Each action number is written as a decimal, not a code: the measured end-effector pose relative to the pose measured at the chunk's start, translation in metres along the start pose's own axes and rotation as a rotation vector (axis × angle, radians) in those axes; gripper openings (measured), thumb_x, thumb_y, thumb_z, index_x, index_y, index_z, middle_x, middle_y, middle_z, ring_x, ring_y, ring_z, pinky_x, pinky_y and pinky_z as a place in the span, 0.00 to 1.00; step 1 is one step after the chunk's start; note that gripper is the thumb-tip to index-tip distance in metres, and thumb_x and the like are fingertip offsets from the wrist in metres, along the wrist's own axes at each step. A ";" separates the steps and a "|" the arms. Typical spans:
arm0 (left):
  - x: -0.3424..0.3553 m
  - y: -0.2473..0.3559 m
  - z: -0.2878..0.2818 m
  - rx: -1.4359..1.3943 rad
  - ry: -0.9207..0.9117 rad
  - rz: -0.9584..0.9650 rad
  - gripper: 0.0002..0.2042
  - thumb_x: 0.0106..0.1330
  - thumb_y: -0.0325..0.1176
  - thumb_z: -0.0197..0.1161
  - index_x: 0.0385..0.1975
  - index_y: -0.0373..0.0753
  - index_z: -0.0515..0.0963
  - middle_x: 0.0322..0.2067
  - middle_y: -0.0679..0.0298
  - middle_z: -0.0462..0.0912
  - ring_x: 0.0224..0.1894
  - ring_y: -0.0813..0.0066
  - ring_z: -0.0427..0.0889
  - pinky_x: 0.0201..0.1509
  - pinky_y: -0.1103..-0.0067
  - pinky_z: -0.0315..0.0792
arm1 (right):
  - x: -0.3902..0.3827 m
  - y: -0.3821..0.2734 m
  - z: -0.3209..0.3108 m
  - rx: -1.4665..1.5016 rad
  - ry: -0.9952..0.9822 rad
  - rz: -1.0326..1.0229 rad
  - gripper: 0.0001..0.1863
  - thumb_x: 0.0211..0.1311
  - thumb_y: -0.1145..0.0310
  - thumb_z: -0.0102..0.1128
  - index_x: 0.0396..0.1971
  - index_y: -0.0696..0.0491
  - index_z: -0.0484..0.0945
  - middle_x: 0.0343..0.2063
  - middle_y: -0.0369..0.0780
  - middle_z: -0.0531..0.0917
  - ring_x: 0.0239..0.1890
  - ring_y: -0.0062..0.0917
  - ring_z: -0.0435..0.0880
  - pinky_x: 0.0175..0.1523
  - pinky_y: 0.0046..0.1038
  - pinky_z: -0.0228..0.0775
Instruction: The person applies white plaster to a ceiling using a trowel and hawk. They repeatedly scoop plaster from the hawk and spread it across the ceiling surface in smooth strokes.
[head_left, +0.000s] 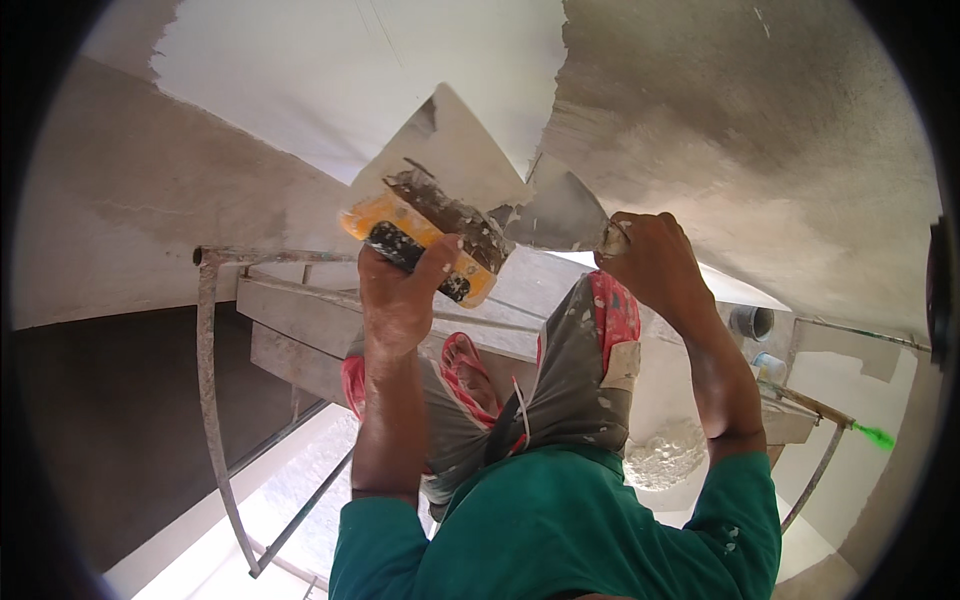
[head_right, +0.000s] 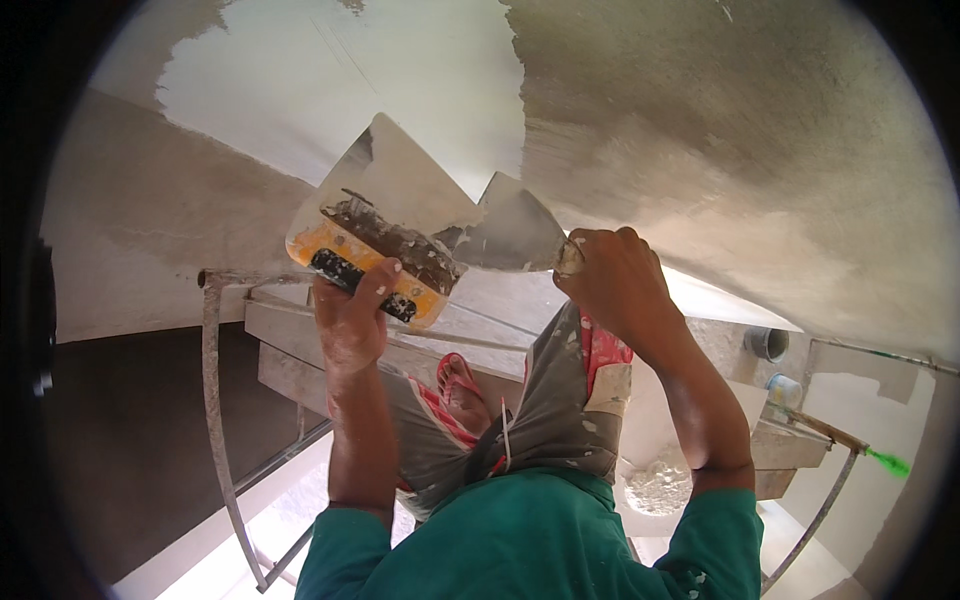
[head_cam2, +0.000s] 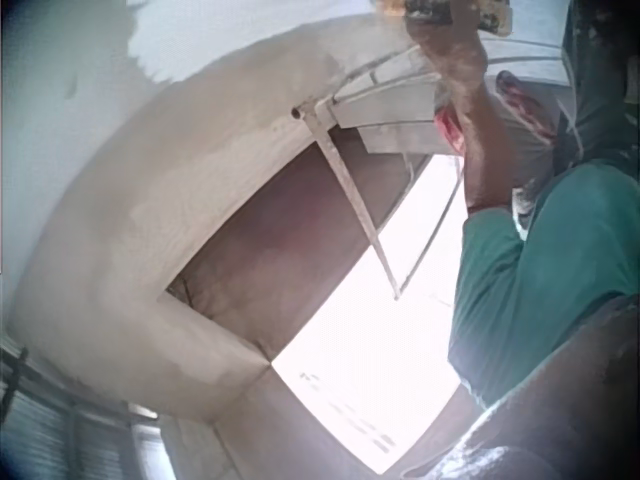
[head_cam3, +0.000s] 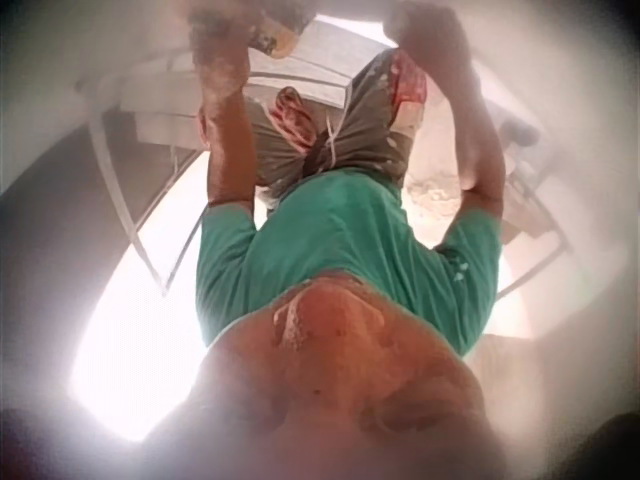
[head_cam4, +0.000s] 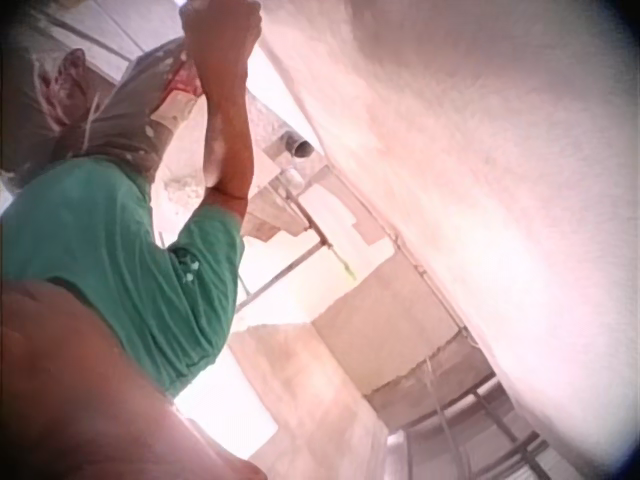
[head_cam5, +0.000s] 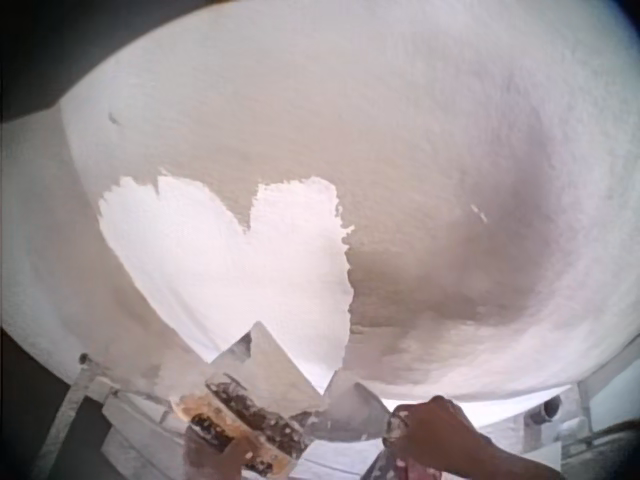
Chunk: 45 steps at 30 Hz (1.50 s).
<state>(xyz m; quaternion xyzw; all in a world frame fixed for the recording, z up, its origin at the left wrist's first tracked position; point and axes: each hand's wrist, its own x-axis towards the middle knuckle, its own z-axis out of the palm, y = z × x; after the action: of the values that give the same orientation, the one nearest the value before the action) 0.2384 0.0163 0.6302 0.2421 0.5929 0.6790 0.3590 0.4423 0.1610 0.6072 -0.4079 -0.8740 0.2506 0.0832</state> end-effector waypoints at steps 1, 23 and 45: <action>0.001 0.000 -0.003 0.088 -0.058 -0.012 0.10 0.55 0.21 0.61 0.38 0.31 0.76 0.30 0.63 0.78 0.32 0.78 0.77 0.36 0.81 0.72 | 0.003 0.000 -0.001 -0.013 -0.003 0.006 0.12 0.42 0.66 0.64 0.26 0.57 0.79 0.21 0.48 0.80 0.25 0.44 0.78 0.39 0.37 0.70; 0.082 0.005 -0.060 0.291 0.043 -0.080 0.10 0.58 0.26 0.63 0.37 0.30 0.75 0.33 0.62 0.80 0.36 0.81 0.77 0.40 0.83 0.71 | 0.043 -0.028 0.024 0.329 0.025 0.213 0.14 0.42 0.69 0.69 0.30 0.57 0.78 0.20 0.44 0.80 0.24 0.37 0.81 0.33 0.29 0.72; 0.030 -0.031 -0.020 0.786 -0.457 0.115 0.13 0.60 0.25 0.59 0.45 0.34 0.71 0.30 0.56 0.82 0.32 0.70 0.83 0.37 0.78 0.75 | 0.006 -0.022 0.026 0.348 0.178 0.001 0.09 0.45 0.73 0.63 0.26 0.61 0.76 0.17 0.45 0.78 0.18 0.28 0.77 0.28 0.27 0.68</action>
<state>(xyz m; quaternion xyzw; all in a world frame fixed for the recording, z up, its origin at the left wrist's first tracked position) 0.2108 0.0277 0.5931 0.5360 0.6967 0.3504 0.3234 0.4146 0.1442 0.5959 -0.4081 -0.8065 0.3610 0.2294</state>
